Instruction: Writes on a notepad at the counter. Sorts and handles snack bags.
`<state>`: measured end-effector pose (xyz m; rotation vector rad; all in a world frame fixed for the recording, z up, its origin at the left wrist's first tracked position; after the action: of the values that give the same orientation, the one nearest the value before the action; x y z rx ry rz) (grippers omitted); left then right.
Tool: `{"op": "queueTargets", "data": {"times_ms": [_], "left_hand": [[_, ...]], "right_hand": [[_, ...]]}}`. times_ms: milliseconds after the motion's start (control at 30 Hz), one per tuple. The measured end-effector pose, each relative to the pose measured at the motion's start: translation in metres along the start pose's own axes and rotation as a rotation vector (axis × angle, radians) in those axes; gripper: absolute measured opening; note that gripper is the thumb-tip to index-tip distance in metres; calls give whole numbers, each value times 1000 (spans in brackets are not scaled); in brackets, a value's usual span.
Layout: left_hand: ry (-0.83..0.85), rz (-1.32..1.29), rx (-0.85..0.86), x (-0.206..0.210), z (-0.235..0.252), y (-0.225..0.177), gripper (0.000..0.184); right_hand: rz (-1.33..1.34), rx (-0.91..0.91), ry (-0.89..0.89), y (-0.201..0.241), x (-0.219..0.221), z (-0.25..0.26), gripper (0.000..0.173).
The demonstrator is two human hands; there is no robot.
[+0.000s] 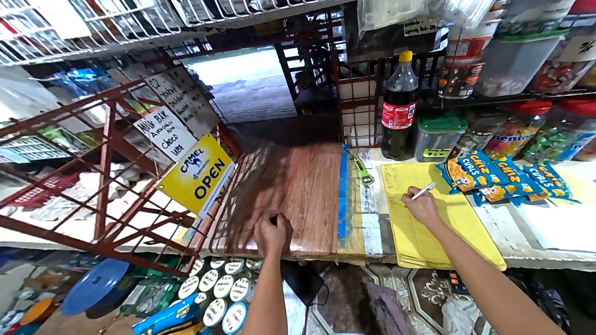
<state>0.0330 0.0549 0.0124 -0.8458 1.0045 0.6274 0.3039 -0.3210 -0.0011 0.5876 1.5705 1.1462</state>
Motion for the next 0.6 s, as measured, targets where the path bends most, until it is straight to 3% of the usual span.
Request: {"op": "queueTargets", "data": {"times_ms": [167,267,367,500,600], "left_hand": [[-2,-7,6,0,-1,1,28],[-2,-8,-3,-1,-1,0,28],[-5,-10,-6,-1,-2,0,28],[5,9,-11,0,-1,2,28],[33,-22,-4,1,0,-2,31]], "right_hand": [[232,72,-52,-7,-11,5,20],[353,-22,-87,-1,-49,-3,21],[206,-123,-47,3,-95,-38,17],[-82,-10,-88,-48,-153,-87,43],[-238,97,-47,-82,-178,-116,40]]}}
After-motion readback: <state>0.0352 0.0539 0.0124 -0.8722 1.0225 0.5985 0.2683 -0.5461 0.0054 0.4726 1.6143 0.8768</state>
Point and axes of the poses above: each hand's wrist, its own z-axis towards the middle knuckle, its own x-axis out of the palm, y = z × x, the point moved 8 cm from there along z, towards the middle knuckle, and after that the axes turned 15 degrees about z, right-handed, at the moved point
